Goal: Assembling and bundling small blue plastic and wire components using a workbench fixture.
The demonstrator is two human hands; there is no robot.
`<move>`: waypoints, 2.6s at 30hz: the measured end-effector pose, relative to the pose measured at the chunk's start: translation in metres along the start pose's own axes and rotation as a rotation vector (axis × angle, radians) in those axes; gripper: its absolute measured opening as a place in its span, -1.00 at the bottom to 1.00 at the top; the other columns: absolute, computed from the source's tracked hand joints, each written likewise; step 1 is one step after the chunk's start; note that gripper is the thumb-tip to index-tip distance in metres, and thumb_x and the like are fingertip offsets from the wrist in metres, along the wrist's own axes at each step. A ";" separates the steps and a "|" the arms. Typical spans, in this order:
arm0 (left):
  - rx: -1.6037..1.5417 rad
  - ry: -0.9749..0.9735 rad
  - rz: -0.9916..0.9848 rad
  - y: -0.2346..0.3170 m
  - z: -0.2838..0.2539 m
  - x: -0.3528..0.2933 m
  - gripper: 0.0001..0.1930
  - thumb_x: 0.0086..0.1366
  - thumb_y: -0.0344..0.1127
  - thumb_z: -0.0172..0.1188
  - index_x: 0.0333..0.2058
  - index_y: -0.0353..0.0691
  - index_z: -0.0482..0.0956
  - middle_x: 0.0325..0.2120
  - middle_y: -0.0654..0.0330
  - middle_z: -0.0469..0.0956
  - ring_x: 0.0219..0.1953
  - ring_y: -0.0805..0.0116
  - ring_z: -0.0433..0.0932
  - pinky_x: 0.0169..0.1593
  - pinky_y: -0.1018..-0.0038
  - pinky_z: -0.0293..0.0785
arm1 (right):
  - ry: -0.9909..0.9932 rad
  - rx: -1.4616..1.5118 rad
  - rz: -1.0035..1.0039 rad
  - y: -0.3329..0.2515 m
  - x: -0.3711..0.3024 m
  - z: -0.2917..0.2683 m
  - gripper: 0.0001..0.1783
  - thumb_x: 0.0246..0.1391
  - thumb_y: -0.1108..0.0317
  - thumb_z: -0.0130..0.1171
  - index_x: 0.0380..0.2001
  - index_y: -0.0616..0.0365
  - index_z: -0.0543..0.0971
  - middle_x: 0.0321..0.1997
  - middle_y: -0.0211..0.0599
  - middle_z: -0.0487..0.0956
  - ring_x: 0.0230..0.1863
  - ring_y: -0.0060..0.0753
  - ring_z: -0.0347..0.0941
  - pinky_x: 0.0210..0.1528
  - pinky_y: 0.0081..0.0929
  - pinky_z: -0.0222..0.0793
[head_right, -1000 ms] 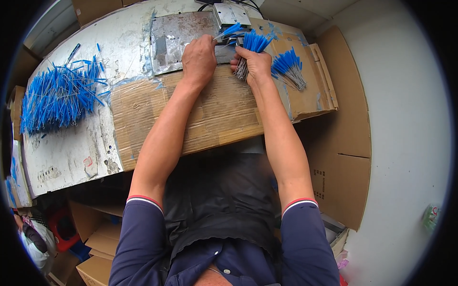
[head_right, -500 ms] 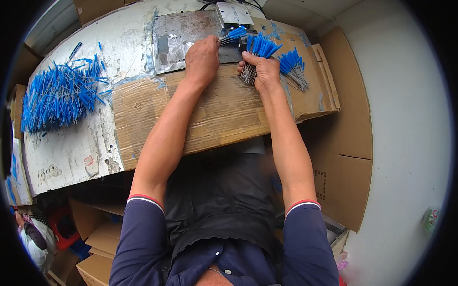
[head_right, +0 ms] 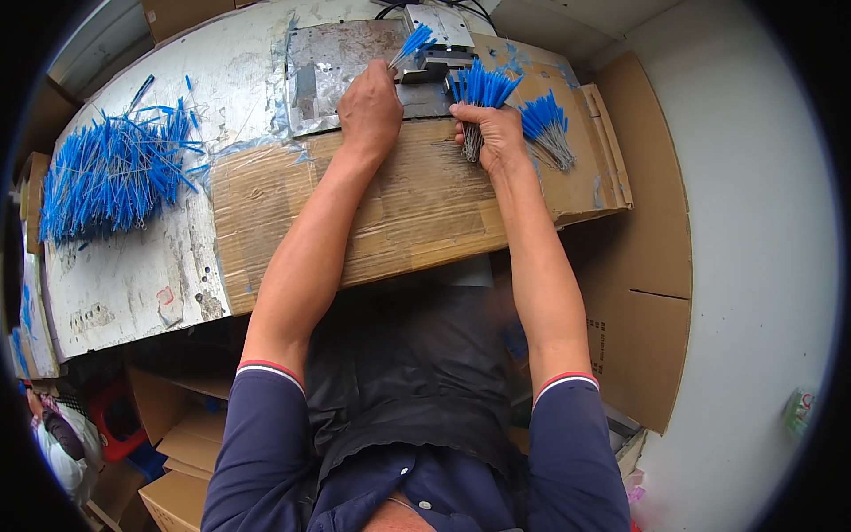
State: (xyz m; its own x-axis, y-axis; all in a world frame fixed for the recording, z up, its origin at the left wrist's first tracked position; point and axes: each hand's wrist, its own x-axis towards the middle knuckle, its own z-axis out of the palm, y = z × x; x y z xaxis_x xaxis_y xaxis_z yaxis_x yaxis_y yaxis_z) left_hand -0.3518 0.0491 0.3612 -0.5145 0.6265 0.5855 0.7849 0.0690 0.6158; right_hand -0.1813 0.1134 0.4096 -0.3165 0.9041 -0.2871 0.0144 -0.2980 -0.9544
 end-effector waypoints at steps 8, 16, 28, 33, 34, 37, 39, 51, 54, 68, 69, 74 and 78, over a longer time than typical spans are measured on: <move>-0.056 0.064 -0.033 -0.003 0.001 0.000 -0.89 0.39 -0.33 0.10 -0.29 -0.24 0.48 -0.43 0.00 0.61 -0.32 -0.06 0.60 -0.27 0.07 0.48 | 0.174 -0.121 -0.027 -0.002 0.012 0.021 -0.86 -0.16 0.65 0.41 -0.52 0.38 0.59 -0.60 -0.16 0.58 -0.68 -0.40 0.49 -0.70 -0.46 0.44; -0.022 0.117 -0.001 -0.001 -0.001 0.000 -0.88 0.40 -0.31 0.11 -0.28 -0.21 0.52 -0.50 0.05 0.61 -0.34 -0.01 0.59 -0.23 0.11 0.46 | 0.241 -0.160 -0.054 -0.001 0.018 0.031 -0.86 -0.15 0.67 0.40 -0.58 0.40 0.58 -0.61 -0.12 0.57 -0.69 -0.36 0.49 -0.71 -0.46 0.47; -0.061 0.013 0.113 -0.001 0.001 -0.001 -0.92 0.35 -0.35 0.14 -0.30 -0.22 0.54 -0.48 0.01 0.60 -0.33 -0.02 0.56 -0.22 0.10 0.44 | 0.145 0.052 -0.040 0.001 0.008 0.017 -0.85 -0.08 0.60 0.41 -0.41 0.37 0.62 -0.49 -0.13 0.63 -0.55 -0.31 0.58 -0.57 -0.42 0.60; -0.059 0.006 0.151 -0.004 0.004 -0.002 -0.95 0.30 -0.40 0.15 -0.30 -0.23 0.54 -0.48 0.03 0.60 -0.33 -0.01 0.56 -0.21 0.14 0.46 | 0.112 0.138 -0.063 0.004 -0.001 0.014 -0.85 -0.06 0.60 0.39 -0.37 0.37 0.63 -0.46 -0.15 0.63 -0.49 -0.30 0.61 -0.48 -0.38 0.66; -0.056 0.009 0.154 -0.003 0.004 -0.002 -0.96 0.28 -0.42 0.14 -0.31 -0.23 0.54 -0.48 0.03 0.60 -0.33 0.00 0.56 -0.20 0.14 0.47 | 0.115 0.112 -0.043 0.004 0.000 0.012 -0.85 -0.05 0.61 0.39 -0.37 0.37 0.63 -0.45 -0.15 0.63 -0.49 -0.30 0.62 -0.47 -0.37 0.67; -0.020 -0.022 0.153 -0.002 0.004 -0.002 -0.95 0.27 -0.44 0.13 -0.31 -0.22 0.55 -0.45 0.04 0.60 -0.31 0.02 0.57 -0.18 0.17 0.49 | 0.090 0.077 -0.008 0.005 0.000 0.006 -0.85 -0.04 0.61 0.40 -0.37 0.37 0.63 -0.44 -0.15 0.64 -0.48 -0.30 0.62 -0.44 -0.36 0.68; -0.002 -0.023 0.173 -0.001 0.003 -0.003 -0.95 0.26 -0.45 0.13 -0.31 -0.23 0.55 -0.43 0.05 0.60 -0.29 0.03 0.57 -0.17 0.19 0.49 | 0.060 0.067 0.007 0.004 0.000 0.003 -0.85 -0.04 0.61 0.40 -0.37 0.38 0.63 -0.44 -0.15 0.64 -0.48 -0.30 0.62 -0.43 -0.36 0.69; 0.132 -0.093 0.150 0.003 -0.001 -0.002 -0.90 0.20 -0.51 0.13 -0.28 -0.28 0.52 -0.36 0.01 0.61 -0.25 0.03 0.57 -0.13 0.21 0.50 | 0.026 0.128 0.000 0.003 -0.004 0.000 -0.83 -0.03 0.56 0.40 -0.35 0.34 0.61 -0.41 -0.17 0.64 -0.45 -0.30 0.63 -0.42 -0.38 0.68; 0.078 -0.030 0.061 0.000 0.002 -0.001 -0.94 0.28 -0.45 0.12 -0.28 -0.27 0.50 -0.40 0.00 0.61 -0.29 0.01 0.59 -0.19 0.17 0.49 | 0.073 0.099 -0.022 0.000 -0.004 0.003 -0.83 -0.07 0.62 0.38 -0.37 0.39 0.60 -0.46 -0.11 0.62 -0.51 -0.28 0.62 -0.52 -0.39 0.67; -0.512 0.020 -0.006 0.009 0.004 0.000 -0.91 0.40 -0.35 0.16 -0.20 -0.20 0.54 -0.40 0.00 0.66 -0.35 -0.01 0.67 -0.30 0.24 0.56 | -0.144 -0.065 0.014 0.000 -0.021 0.028 -0.80 -0.01 0.56 0.39 -0.31 0.34 0.58 -0.45 -0.20 0.62 -0.52 -0.31 0.61 -0.52 -0.40 0.62; -0.512 0.021 -0.005 0.009 0.004 0.000 -0.91 0.40 -0.35 0.16 -0.20 -0.20 0.54 -0.40 0.00 0.66 -0.35 -0.01 0.67 -0.30 0.24 0.56 | -0.132 -0.010 0.006 0.001 -0.021 0.028 -0.79 -0.01 0.56 0.39 -0.29 0.34 0.58 -0.43 -0.19 0.62 -0.50 -0.30 0.62 -0.51 -0.40 0.63; -0.445 0.007 0.005 0.011 0.004 -0.002 -0.90 0.39 -0.34 0.16 -0.19 -0.21 0.53 -0.39 0.00 0.66 -0.36 -0.04 0.66 -0.31 0.24 0.56 | -0.117 0.046 0.005 0.005 -0.023 0.023 -0.78 0.00 0.57 0.37 -0.27 0.34 0.57 -0.40 -0.19 0.62 -0.47 -0.31 0.63 -0.50 -0.43 0.63; -0.424 0.004 -0.033 0.009 0.010 -0.002 -0.89 0.43 -0.32 0.13 -0.18 -0.21 0.51 -0.43 0.07 0.67 -0.42 0.02 0.67 -0.35 0.25 0.55 | 0.011 0.001 -0.122 0.005 -0.022 0.022 -0.83 -0.02 0.58 0.36 -0.33 0.34 0.58 -0.44 -0.21 0.63 -0.51 -0.35 0.61 -0.53 -0.46 0.62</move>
State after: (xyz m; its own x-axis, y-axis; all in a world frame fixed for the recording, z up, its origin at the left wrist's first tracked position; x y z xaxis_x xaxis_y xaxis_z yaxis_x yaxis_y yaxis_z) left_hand -0.3401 0.0560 0.3603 -0.5387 0.6266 0.5632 0.5569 -0.2368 0.7961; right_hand -0.1956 0.0852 0.4131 -0.3058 0.9369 -0.1693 -0.0242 -0.1854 -0.9824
